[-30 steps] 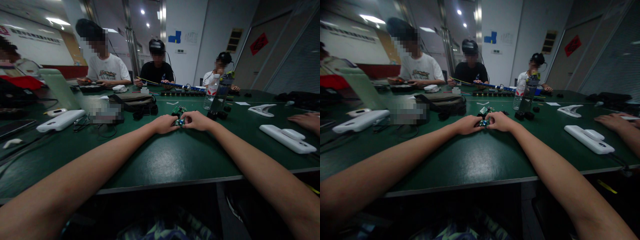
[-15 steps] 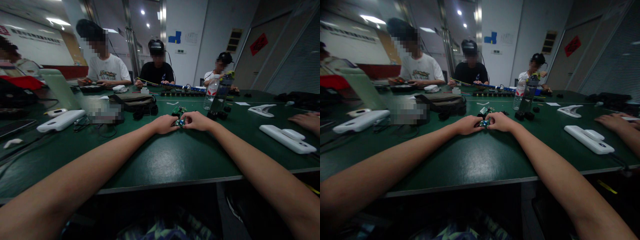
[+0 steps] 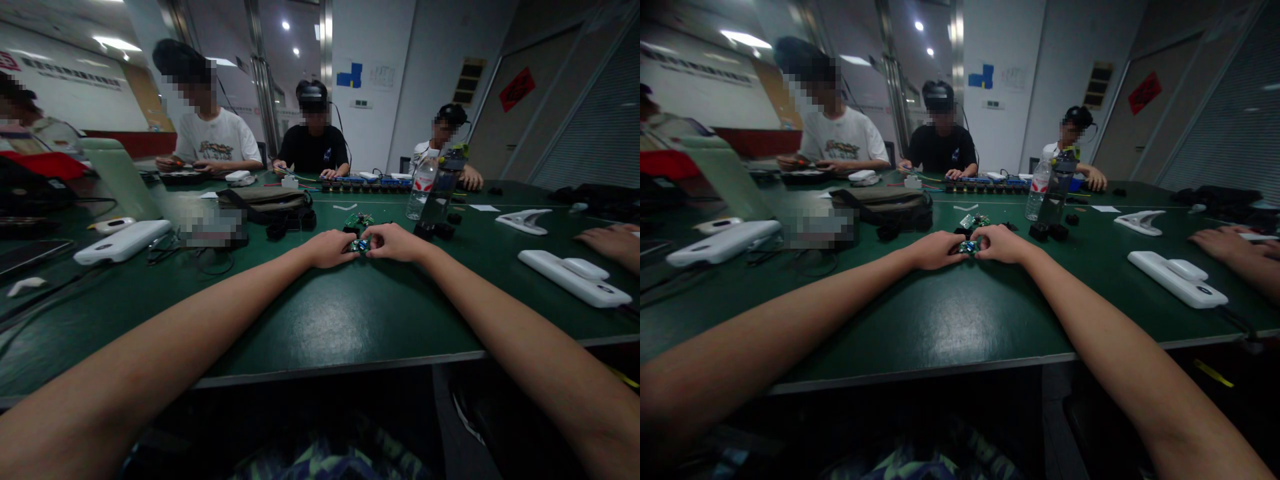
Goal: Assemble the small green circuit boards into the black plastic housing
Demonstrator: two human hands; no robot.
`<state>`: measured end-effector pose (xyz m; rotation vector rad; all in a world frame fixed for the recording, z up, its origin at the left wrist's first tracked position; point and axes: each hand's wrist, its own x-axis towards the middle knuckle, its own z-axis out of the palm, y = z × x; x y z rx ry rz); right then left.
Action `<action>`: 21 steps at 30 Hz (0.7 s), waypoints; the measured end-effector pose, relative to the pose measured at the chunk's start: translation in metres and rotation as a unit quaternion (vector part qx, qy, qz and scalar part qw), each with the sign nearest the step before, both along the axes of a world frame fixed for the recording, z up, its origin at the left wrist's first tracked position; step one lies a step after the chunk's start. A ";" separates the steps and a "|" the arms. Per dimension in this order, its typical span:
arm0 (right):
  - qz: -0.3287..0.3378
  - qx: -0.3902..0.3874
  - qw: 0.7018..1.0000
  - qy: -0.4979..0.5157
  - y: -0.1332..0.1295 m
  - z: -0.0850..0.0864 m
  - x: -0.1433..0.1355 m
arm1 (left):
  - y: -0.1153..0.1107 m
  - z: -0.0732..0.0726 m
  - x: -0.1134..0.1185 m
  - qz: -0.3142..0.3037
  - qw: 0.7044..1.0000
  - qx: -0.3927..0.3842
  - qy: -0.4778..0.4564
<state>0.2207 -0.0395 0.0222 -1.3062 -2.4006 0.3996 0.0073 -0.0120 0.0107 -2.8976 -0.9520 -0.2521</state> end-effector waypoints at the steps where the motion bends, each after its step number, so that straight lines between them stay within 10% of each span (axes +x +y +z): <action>1: 0.000 -0.001 1.000 -0.001 0.000 0.000 0.000 | 0.000 0.000 0.000 0.000 1.000 0.000 0.001; 21: -0.012 -0.010 1.000 -0.006 -0.002 0.001 -0.001 | 0.000 0.000 0.000 0.003 1.000 -0.003 -0.001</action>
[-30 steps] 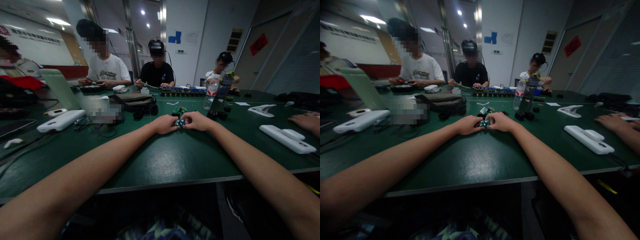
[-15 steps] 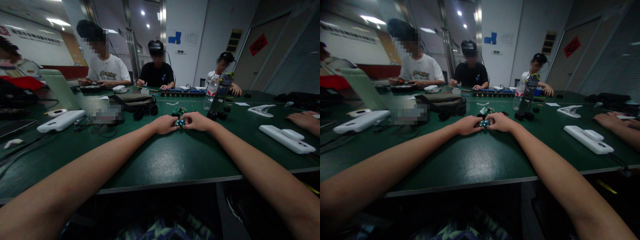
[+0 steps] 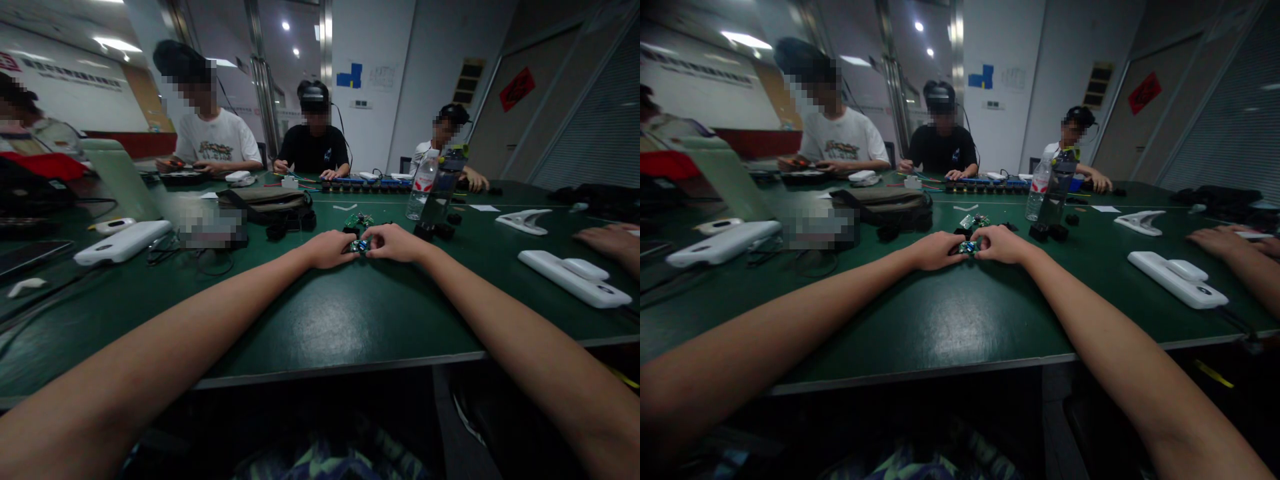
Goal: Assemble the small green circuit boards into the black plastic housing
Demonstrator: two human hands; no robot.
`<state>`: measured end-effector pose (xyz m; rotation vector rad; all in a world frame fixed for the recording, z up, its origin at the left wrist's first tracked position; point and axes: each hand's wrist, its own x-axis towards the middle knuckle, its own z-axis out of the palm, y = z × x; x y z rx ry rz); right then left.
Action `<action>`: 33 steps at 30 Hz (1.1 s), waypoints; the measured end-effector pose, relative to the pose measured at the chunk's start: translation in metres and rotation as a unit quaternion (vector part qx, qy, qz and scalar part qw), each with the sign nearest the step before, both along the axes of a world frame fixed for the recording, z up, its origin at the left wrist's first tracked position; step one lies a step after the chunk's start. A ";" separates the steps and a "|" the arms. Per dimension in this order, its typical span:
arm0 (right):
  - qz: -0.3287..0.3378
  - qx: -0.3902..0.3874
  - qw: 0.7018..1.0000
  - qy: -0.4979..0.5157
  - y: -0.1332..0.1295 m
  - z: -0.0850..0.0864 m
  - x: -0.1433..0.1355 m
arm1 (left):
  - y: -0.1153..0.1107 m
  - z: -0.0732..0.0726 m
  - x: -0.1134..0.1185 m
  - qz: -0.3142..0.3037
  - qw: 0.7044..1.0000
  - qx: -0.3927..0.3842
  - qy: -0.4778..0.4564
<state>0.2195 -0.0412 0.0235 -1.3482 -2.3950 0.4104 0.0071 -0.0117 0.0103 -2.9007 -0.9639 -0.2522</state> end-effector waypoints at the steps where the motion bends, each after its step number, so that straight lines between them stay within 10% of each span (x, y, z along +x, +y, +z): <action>1: 0.000 0.000 1.000 0.000 0.000 0.000 0.000 | 0.000 0.000 0.000 0.001 1.000 0.001 0.001; 33: 0.000 0.010 1.000 -0.002 0.000 -0.001 0.000 | 0.001 -0.001 0.000 -0.006 1.000 0.001 -0.003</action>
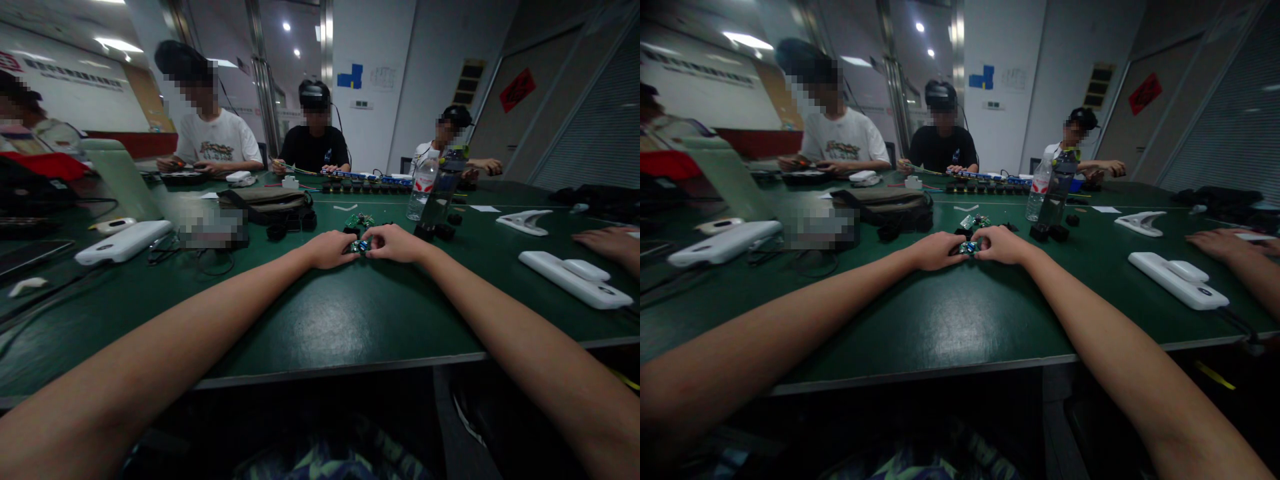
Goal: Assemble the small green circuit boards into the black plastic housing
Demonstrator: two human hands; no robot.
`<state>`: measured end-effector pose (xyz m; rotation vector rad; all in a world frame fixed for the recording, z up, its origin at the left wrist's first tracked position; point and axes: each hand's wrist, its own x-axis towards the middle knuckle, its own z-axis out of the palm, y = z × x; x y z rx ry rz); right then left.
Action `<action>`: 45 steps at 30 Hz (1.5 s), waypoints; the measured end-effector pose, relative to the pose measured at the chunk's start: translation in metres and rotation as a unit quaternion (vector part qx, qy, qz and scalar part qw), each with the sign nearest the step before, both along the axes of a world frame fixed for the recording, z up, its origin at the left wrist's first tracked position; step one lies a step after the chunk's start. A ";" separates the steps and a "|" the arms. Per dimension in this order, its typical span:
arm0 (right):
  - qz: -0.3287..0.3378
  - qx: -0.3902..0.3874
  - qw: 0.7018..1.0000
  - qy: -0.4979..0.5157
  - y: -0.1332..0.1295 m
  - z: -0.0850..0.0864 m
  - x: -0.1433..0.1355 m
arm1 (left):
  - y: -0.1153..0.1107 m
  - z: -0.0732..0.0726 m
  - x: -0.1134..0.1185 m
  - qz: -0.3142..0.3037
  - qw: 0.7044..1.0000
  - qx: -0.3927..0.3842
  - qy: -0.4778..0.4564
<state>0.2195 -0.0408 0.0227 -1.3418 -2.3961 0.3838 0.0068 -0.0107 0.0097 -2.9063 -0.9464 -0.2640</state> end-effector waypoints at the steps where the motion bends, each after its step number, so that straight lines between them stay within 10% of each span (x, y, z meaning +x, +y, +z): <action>1: 0.000 0.000 1.000 -0.001 0.000 0.000 0.000 | 0.000 0.000 0.000 0.000 1.000 -0.001 0.000; 45: 0.010 0.002 1.000 0.014 0.000 0.000 0.000 | 0.001 -0.002 0.000 0.002 1.000 -0.002 -0.006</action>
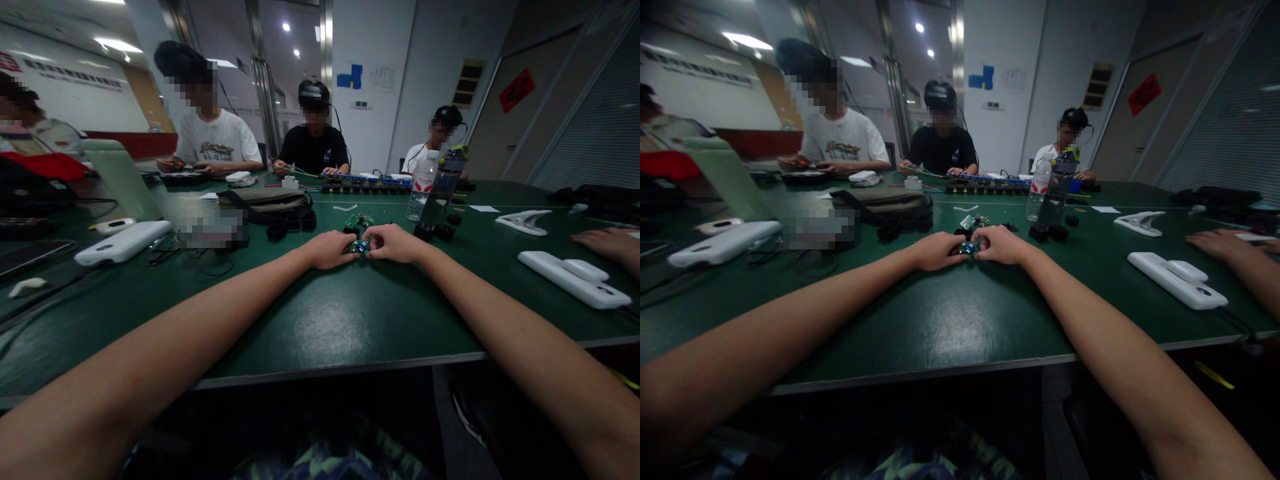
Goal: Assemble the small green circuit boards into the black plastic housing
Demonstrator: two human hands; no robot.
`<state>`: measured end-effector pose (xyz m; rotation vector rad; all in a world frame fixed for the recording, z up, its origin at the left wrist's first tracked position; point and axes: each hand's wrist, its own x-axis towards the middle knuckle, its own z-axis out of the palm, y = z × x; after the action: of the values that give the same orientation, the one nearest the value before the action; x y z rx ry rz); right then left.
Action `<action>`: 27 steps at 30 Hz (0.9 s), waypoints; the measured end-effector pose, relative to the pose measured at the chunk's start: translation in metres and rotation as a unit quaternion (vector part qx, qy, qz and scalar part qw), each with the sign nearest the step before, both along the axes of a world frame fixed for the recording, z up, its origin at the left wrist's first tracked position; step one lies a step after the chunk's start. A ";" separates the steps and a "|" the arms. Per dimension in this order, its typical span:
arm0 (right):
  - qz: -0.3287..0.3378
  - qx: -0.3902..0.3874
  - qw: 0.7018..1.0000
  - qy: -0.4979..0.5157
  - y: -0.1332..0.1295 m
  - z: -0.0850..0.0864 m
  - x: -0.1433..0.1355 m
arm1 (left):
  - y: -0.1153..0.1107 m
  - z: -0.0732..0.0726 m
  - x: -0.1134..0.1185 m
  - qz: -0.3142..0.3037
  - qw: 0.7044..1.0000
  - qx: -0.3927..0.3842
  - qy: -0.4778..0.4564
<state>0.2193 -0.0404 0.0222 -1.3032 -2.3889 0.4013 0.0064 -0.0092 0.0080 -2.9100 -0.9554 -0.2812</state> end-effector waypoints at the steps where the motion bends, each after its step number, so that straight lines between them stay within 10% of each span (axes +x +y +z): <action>1: 0.001 0.001 1.000 0.001 0.000 0.000 0.000 | 0.000 0.000 0.000 0.001 1.000 0.001 0.001; 27: 0.002 0.011 1.000 -0.003 0.001 -0.001 0.001 | -0.001 0.001 0.000 0.007 1.000 -0.001 0.010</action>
<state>0.2203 -0.0399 0.0213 -1.2913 -2.3957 0.3702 0.0068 -0.0098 0.0088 -2.9017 -0.9739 -0.2502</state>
